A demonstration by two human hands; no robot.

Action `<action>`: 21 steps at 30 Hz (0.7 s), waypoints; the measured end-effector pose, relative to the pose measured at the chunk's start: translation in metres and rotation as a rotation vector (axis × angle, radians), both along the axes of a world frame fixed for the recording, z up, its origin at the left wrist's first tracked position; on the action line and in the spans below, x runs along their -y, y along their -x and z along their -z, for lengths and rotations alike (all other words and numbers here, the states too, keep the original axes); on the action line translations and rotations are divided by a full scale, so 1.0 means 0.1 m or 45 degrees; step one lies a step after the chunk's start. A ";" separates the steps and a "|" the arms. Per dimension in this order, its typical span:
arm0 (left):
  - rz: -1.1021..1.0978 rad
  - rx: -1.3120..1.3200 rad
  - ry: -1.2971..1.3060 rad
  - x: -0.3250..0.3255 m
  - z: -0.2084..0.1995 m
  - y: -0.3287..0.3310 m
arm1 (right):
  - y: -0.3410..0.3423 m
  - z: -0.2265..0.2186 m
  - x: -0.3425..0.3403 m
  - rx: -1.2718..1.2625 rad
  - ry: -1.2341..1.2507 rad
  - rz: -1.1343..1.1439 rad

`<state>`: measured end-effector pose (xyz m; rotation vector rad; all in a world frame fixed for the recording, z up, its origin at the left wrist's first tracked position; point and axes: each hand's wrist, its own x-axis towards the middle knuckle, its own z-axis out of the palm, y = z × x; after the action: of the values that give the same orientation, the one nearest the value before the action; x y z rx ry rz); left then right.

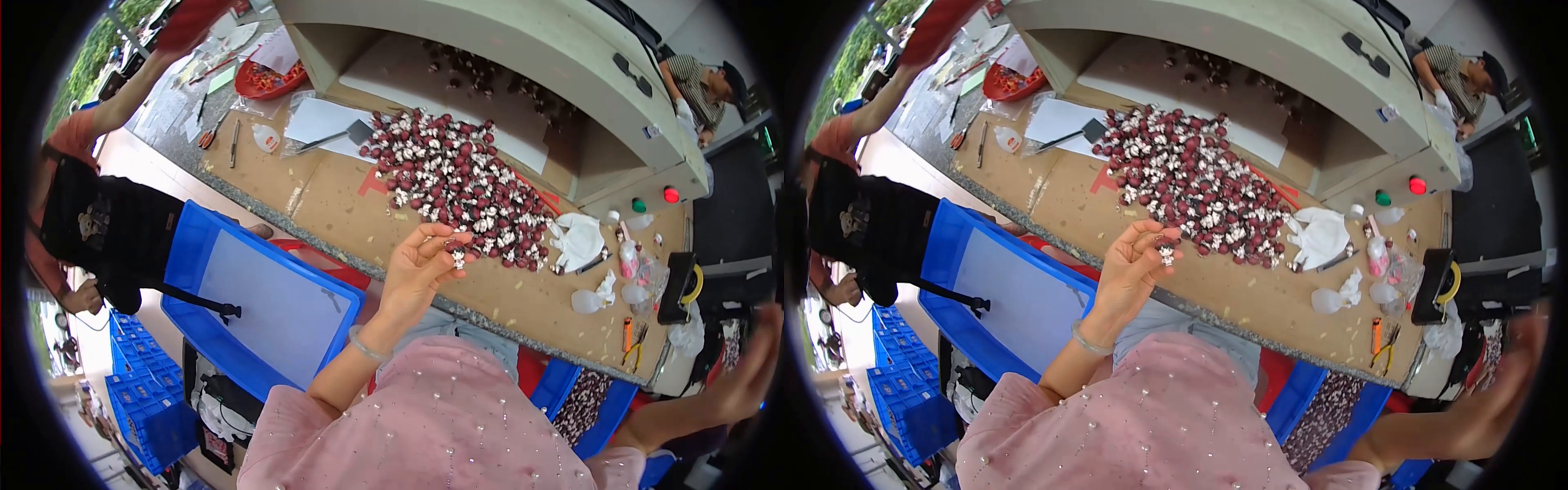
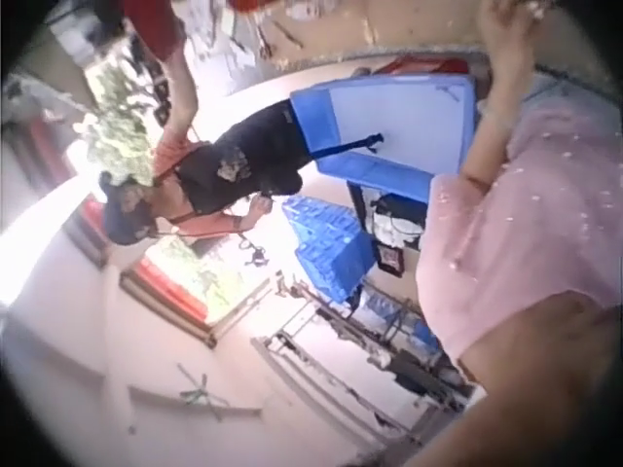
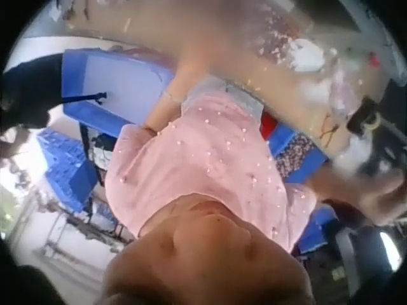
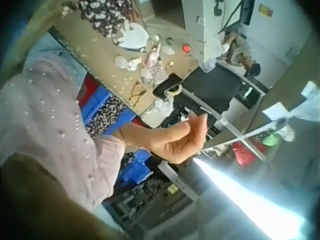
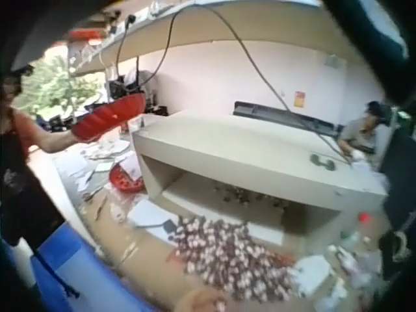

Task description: The person picks up figurine pieces from a pile on the table, attaches the parts together by hand, and gathers the figurines in their hand.

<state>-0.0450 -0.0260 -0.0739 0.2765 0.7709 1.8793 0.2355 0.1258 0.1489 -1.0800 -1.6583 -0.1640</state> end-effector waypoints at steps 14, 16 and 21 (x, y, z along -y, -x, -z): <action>0.212 0.291 -0.016 -0.22 0.29 -0.24 | 1.19 2.29 0.34 -0.327 1.323 -1.035; 0.179 0.315 -0.007 -0.24 0.31 -0.25 | 1.18 2.34 0.24 -0.073 1.211 -0.745; 0.184 0.303 0.037 -0.29 0.39 -0.23 | 1.06 2.45 0.17 0.158 1.047 -0.565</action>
<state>-0.0216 0.0032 -0.1127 0.0854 0.5995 1.7259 0.1297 0.1087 -0.0961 -1.2574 -2.0939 0.8181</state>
